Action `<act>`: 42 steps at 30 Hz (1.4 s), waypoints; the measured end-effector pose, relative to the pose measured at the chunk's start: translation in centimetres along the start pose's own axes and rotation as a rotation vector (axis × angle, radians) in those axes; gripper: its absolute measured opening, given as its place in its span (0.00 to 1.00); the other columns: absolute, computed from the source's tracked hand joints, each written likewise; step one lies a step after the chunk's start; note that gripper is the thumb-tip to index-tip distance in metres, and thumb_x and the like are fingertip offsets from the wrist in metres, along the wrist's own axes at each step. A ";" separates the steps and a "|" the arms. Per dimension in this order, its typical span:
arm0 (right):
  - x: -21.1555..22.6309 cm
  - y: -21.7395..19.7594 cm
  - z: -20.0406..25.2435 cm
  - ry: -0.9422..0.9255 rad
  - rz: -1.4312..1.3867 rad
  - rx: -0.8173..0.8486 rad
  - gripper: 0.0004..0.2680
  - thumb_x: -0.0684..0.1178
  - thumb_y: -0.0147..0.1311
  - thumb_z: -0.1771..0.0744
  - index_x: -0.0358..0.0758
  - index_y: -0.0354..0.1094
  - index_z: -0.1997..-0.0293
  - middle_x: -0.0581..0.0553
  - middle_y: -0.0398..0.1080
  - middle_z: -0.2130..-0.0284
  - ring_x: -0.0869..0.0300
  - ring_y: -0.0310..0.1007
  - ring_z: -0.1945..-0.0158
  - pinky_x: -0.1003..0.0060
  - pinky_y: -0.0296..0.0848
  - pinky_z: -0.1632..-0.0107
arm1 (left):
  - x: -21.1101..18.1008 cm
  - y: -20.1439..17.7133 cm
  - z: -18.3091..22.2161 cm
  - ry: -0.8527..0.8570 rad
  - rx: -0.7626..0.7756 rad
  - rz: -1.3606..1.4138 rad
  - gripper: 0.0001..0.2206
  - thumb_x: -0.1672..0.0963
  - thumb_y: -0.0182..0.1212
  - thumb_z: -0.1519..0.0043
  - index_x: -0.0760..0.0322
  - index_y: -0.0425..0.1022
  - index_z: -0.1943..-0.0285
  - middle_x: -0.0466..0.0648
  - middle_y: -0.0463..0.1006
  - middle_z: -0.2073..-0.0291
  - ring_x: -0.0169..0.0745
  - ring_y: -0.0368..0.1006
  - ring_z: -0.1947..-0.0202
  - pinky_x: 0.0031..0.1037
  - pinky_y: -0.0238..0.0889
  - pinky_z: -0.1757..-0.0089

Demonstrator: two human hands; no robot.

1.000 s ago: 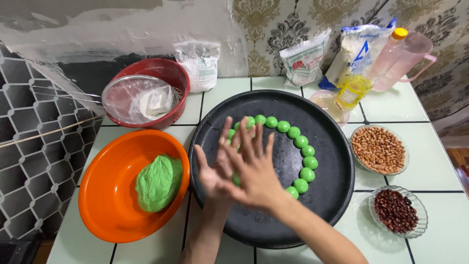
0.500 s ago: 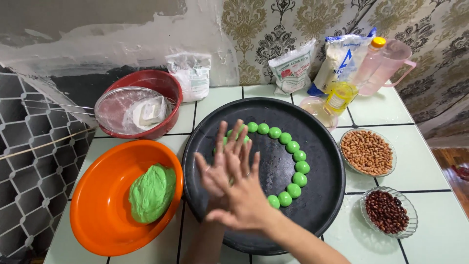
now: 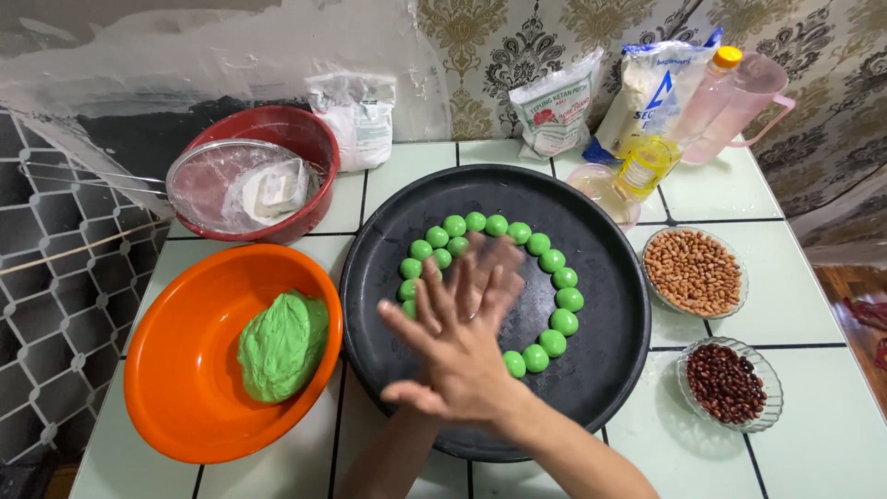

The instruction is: Rolling small pieces of green dough into uniform balls and arranging them in a circle on a tray.

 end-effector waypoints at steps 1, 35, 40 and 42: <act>-0.3 -0.5 -0.7 0.039 0.033 -0.091 0.29 0.79 0.28 0.31 0.62 0.46 0.22 0.42 0.26 0.21 0.35 0.14 0.19 0.25 0.11 0.25 | 0.0 -0.2 0.5 0.112 -0.062 -0.460 0.29 0.41 0.28 0.21 0.47 0.32 0.14 0.39 0.27 0.19 0.41 0.26 0.20 0.54 0.31 0.29; 0.2 0.6 0.8 0.018 0.052 0.054 0.29 0.77 0.27 0.30 0.58 0.49 0.22 0.43 0.17 0.23 0.32 0.07 0.22 0.23 0.10 0.27 | 3.2 -1.9 -3.2 0.535 -0.141 -2.435 0.41 0.36 0.28 0.38 0.53 0.35 0.17 0.60 0.35 0.19 0.60 0.34 0.21 0.49 0.30 0.28; -2.8 -2.1 -2.3 0.226 0.022 -0.090 0.26 0.73 0.33 0.30 0.63 0.45 0.22 0.44 0.24 0.21 0.36 0.12 0.19 0.21 0.15 0.28 | -0.6 -1.6 2.3 0.523 -0.290 -2.436 0.39 0.39 0.37 0.34 0.59 0.38 0.17 0.54 0.41 0.20 0.50 0.38 0.21 0.42 0.34 0.29; -4.6 -1.8 -2.0 0.354 -0.102 -0.059 0.26 0.67 0.39 0.29 0.59 0.40 0.20 0.43 0.20 0.20 0.34 0.10 0.19 0.18 0.20 0.29 | 0.4 -2.5 1.5 0.517 -0.354 -2.429 0.39 0.40 0.40 0.32 0.61 0.40 0.17 0.52 0.44 0.20 0.46 0.40 0.21 0.39 0.35 0.29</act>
Point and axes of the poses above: each hand's wrist, its own z-axis away from the middle knuckle, its own y-axis out of the palm, x = y × z, the point moved 1 cm from there along -z, towards the middle knuckle
